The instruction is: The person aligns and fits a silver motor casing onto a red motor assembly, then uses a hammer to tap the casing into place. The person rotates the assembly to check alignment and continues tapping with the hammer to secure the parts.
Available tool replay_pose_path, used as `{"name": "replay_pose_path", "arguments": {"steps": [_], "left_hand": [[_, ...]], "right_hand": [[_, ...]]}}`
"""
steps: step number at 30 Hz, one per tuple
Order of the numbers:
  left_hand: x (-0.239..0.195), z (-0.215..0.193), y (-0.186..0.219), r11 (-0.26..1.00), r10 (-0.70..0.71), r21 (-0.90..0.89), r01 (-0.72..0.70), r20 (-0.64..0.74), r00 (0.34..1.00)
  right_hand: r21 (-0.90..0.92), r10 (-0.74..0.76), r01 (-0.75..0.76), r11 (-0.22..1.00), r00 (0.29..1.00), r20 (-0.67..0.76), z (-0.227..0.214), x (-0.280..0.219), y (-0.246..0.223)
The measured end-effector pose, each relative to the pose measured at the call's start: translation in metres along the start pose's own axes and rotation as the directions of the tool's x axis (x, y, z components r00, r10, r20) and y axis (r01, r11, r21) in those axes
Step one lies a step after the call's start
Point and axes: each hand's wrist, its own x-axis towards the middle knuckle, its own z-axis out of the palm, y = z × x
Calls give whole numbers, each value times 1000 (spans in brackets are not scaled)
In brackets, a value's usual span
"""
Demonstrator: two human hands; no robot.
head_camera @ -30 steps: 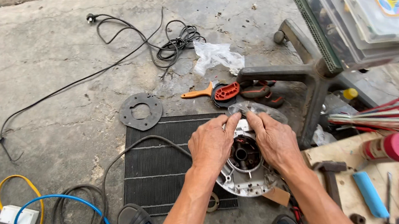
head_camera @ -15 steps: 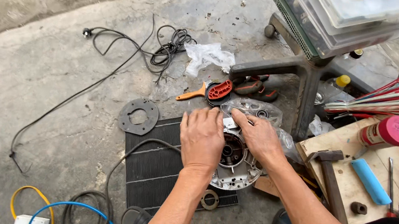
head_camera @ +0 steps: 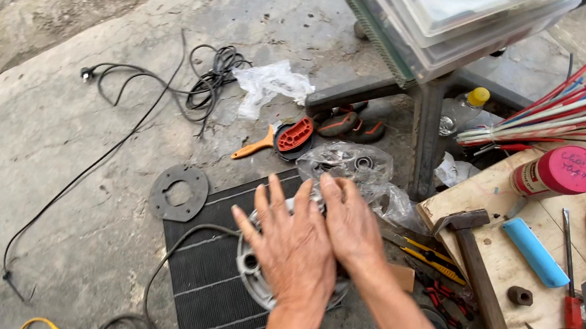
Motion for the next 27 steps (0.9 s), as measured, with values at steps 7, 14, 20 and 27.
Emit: {"name": "replay_pose_path", "arguments": {"steps": [7, 14, 20, 27], "left_hand": [[5, -16, -8, 997, 18, -77, -21, -46, 999], [-13, -11, -44, 984, -102, -147, 104, 22, 995], [-59, 1, -92, 965, -242, -89, 247, 63, 968], [-81, -17, -82, 940, -311, -157, 302, -36, 950]], "right_hand": [[805, 359, -180, 565, 933, -43, -32, 19, 12], [495, 767, -703, 510, 633, 108, 29, 50, 150], [564, 756, -771, 295, 549, 356, 49, 31, 116], [144, 650, -650, 746, 758, 55, 101, 34, 217]]}}
